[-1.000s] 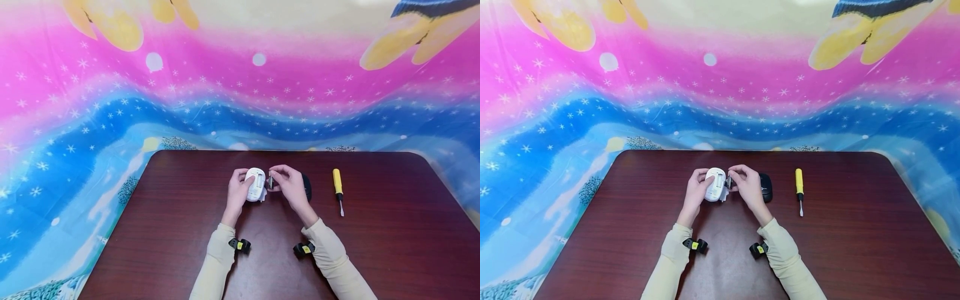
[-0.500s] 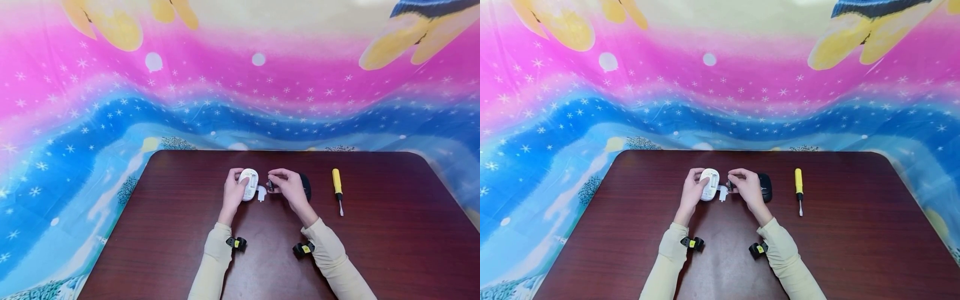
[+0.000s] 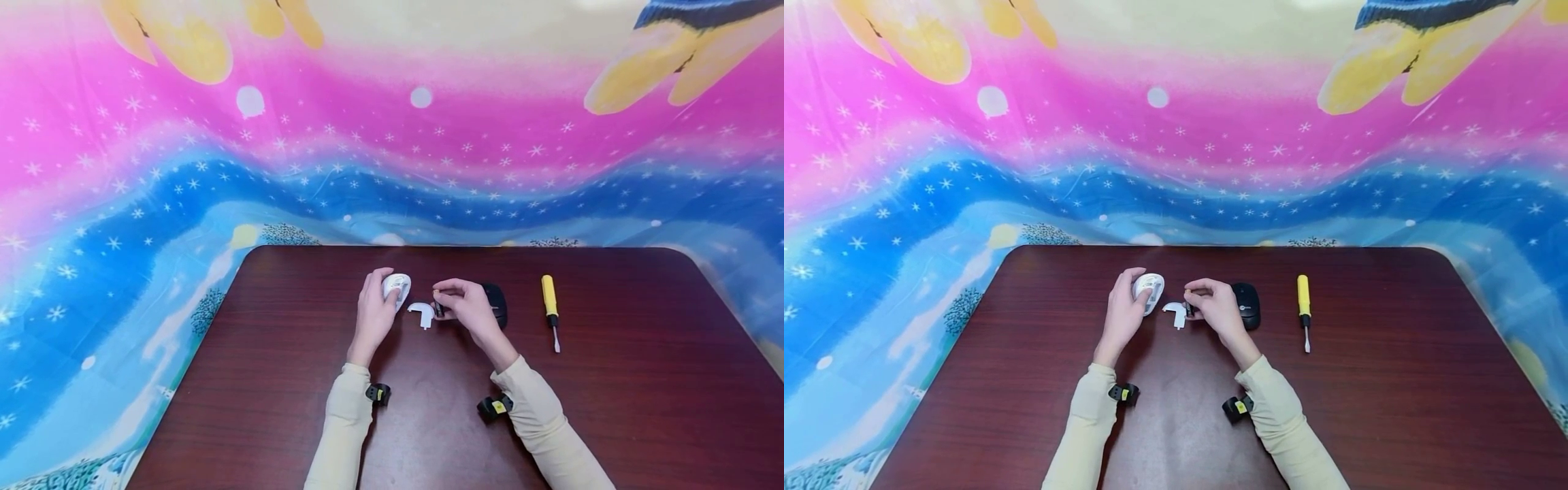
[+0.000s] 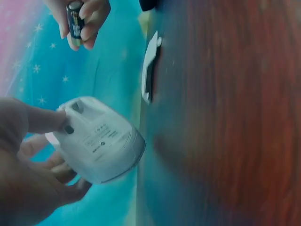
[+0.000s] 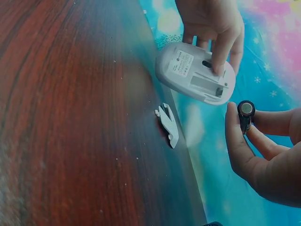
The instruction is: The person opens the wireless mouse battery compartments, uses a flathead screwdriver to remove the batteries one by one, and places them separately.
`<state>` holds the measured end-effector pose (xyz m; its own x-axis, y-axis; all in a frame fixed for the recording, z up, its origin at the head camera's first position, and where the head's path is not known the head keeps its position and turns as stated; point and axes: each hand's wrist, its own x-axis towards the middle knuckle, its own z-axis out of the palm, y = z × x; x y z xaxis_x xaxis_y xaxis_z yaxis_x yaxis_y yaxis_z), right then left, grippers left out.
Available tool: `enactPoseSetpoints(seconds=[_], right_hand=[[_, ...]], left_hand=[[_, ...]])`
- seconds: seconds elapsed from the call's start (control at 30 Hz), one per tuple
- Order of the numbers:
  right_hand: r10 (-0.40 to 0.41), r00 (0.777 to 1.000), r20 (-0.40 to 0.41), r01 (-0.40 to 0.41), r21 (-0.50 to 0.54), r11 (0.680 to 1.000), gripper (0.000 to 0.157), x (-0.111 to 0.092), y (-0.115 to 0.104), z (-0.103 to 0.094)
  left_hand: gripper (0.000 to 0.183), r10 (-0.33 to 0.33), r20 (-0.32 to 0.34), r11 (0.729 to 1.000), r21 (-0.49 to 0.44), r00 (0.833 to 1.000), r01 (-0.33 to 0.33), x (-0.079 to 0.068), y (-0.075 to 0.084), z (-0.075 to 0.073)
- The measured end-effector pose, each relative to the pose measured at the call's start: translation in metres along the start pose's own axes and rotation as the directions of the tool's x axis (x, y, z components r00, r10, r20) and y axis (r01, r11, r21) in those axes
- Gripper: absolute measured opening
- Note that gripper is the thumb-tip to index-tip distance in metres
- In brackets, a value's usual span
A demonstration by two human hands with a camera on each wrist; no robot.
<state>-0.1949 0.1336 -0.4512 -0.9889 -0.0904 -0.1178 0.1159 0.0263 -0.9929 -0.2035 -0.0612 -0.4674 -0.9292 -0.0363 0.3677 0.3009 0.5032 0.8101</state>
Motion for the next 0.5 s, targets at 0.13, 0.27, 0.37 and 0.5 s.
enactPoseSetpoints(seconds=[0.13, 0.27, 0.37, 0.5], right_hand=[[0.005, 1.0, 0.008, -0.004, -0.008, 1.0, 0.033, 0.0006, 0.0005, -0.0004], [0.019, 1.0, 0.01, -0.019, -0.02, 1.0, 0.033, 0.0013, 0.0006, -0.001], [0.038, 0.999, 0.026, -0.037, -0.042, 0.998, 0.035, 0.0014, 0.0002, -0.0009], [0.064, 0.996, 0.063, -0.06, -0.065, 0.996, 0.038, 0.0022, 0.0006, -0.0002]], left_hand=[[0.036, 0.071, 0.032, 0.997, 0.024, 0.997, -0.072, 0.0005, -0.0004, -0.0039], [0.035, 0.107, 0.043, 0.992, 0.055, 0.993, -0.11, 0.0015, -0.0005, -0.0054], [0.036, 0.14, 0.04, 0.986, 0.084, 0.989, -0.143, 0.002, -0.0019, -0.0064], [0.039, 0.161, 0.051, 0.98, 0.109, 0.986, -0.166, 0.0025, -0.0048, -0.0095]])
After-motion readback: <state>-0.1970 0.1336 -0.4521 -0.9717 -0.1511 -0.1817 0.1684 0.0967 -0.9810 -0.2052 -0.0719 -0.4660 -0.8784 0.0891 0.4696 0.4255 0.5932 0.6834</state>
